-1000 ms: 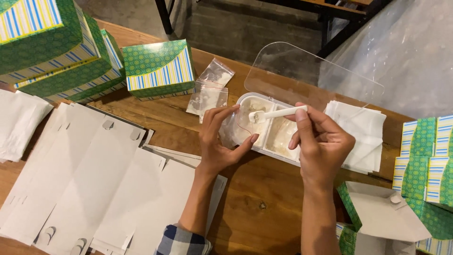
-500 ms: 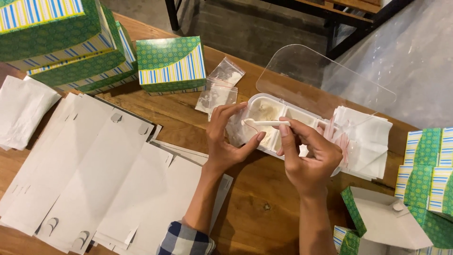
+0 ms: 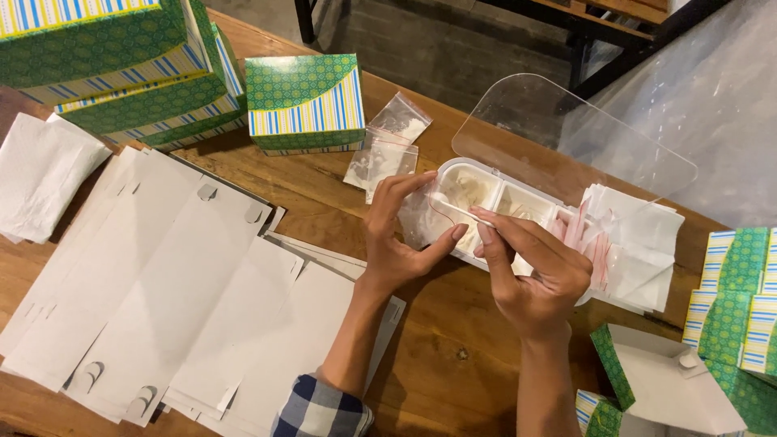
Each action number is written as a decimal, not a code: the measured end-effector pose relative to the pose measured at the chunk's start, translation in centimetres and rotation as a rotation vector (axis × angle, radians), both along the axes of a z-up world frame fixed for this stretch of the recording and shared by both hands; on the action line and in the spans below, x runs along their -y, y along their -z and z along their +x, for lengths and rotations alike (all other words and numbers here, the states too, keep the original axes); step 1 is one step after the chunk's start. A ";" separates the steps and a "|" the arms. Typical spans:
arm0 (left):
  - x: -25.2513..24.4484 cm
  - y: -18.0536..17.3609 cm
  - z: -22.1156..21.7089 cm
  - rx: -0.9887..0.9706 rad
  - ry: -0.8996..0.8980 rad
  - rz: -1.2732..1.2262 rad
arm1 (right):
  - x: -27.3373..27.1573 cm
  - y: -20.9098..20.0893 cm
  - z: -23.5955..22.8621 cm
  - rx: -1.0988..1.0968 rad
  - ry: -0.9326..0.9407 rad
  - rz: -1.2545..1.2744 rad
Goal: The person assembles a small white cardboard box, scoops a white granular substance into a small plastic bag using a plastic spoon, seals the bag, and places it inside the box. The person then closes the box and stacks it with others. Finally, the person folds a flat white cardboard sheet into a box shape.
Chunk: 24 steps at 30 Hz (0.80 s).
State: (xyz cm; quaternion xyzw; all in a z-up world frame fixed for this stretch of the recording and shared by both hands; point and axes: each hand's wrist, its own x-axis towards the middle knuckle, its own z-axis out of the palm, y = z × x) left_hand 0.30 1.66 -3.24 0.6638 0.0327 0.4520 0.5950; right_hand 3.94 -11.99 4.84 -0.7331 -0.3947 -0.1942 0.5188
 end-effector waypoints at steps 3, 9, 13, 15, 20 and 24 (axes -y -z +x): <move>0.0 -0.1 -0.1 -0.003 0.004 -0.013 | 0.4 0.4 0.2 0.037 -0.018 -0.009; -0.1 -0.2 0.1 -0.066 0.008 -0.067 | 2.1 2.2 0.0 -0.035 0.103 0.109; -0.1 0.9 -0.1 -0.193 0.072 -0.230 | 2.7 2.3 0.2 -0.098 0.166 0.226; -1.0 1.0 0.2 -0.320 0.233 -0.633 | 1.8 0.8 -0.4 -0.218 0.385 0.181; -3.0 1.5 -0.3 0.095 0.617 -1.408 | 2.3 0.7 0.4 -0.222 0.402 0.170; -2.9 1.1 -0.3 0.077 0.663 -1.461 | 2.6 0.0 0.6 -0.270 0.356 -0.008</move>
